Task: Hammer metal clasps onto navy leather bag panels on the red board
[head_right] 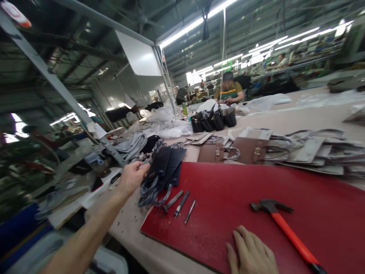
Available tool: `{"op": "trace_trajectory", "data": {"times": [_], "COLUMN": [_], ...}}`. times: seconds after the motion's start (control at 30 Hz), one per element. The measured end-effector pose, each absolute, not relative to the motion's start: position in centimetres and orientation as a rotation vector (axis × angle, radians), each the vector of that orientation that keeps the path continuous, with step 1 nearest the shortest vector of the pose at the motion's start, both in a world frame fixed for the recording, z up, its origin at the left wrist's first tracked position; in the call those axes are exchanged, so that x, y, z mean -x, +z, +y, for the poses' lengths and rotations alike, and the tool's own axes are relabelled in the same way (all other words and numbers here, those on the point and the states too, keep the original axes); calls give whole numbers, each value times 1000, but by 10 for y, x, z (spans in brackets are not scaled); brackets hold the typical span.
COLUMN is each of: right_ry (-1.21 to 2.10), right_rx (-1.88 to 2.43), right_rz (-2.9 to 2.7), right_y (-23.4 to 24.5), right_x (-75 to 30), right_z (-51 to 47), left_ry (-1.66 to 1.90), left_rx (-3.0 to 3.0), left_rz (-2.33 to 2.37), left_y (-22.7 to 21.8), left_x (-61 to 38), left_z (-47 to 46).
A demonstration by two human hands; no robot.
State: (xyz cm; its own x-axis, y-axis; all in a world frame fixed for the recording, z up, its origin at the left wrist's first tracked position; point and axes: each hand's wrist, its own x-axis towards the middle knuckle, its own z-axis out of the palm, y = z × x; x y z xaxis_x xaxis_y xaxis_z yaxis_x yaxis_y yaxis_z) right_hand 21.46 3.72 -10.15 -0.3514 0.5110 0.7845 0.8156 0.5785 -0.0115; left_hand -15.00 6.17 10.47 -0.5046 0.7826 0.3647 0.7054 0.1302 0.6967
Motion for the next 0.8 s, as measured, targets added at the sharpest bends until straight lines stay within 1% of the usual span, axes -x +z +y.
{"op": "trace_trajectory", "data": {"times": [0.1,0.2,0.27,0.33,0.4,0.57,0.73,0.8], "right_ry": [-439,-296,-179,-56,85,428,532,531], "right_rx": [1132,1183,1208,1218,1211,1161,1157,1152], "right_rz": [-1986,-1924,-1877,-1824,-1760,-1603,-1589,-1619], "right_y": [-93,-94,-95,-95,-95,-91,-87,-87], "right_x": [-211,-212,-214,-217,-220,-225,-227,-228], "right_z": [29,23,20,18,16,15,14,15], "left_ry": [1107,1051,946,827,731,519,175,106], "left_rx": [-1991,-2530,-2719,-2792,-2800,-2807,-2910,-2895], "left_rz": [2174,1907,1776,1711,1677,1598,1276,1198], "left_y": [65,11,-17,-33,-37,-30,-35,-36], "left_x": [68,3,-25,-41,-50,-63,-73,-74], "left_z": [21,-18,-35,-46,-51,-56,-60,-61]}}
